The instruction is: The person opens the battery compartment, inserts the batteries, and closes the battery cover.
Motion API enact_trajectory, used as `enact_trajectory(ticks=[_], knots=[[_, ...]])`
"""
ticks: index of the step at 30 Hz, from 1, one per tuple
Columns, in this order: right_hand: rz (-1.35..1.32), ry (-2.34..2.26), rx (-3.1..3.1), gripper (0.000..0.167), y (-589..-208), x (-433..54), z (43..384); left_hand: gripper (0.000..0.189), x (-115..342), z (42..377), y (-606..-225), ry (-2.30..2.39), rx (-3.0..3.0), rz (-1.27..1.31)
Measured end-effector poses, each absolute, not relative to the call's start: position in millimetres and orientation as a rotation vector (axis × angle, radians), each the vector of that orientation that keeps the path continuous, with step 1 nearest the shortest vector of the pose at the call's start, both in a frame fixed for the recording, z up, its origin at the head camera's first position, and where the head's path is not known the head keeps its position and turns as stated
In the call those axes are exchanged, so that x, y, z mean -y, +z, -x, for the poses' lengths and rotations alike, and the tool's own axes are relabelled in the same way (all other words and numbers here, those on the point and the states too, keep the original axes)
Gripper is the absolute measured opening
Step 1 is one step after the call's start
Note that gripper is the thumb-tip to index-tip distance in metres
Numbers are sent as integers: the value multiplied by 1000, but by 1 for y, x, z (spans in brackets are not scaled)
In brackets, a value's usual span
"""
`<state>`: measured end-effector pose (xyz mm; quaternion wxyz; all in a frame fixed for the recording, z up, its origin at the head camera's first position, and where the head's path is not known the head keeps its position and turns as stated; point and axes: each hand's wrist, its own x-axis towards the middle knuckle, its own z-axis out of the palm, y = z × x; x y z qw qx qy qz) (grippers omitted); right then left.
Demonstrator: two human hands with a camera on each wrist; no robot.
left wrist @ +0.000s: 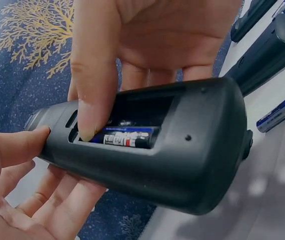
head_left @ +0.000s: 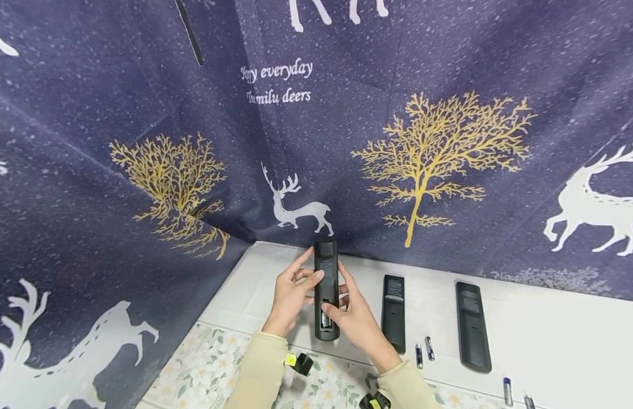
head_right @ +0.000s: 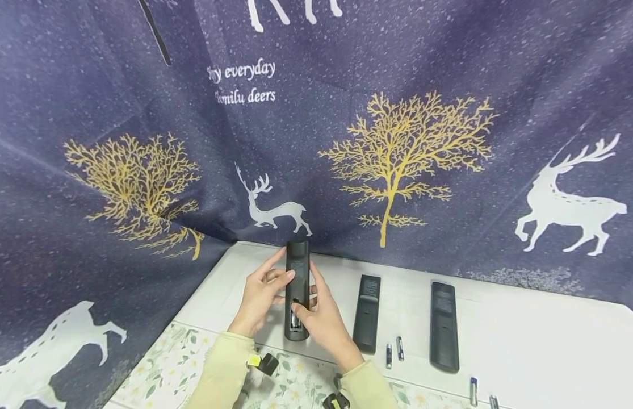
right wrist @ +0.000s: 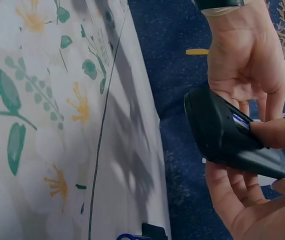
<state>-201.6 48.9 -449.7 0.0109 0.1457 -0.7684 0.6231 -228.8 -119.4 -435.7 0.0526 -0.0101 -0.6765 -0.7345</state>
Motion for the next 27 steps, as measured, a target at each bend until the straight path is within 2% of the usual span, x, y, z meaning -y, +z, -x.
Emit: enact_trajectory(ticks=[19, 27], knots=[[-497, 1868, 2455, 87, -444, -62, 205, 61, 121, 227, -434, -2269, 2060, 7], [-540, 1876, 2509, 74, -437, -75, 209, 59, 124, 228, -434, -2277, 2024, -31]])
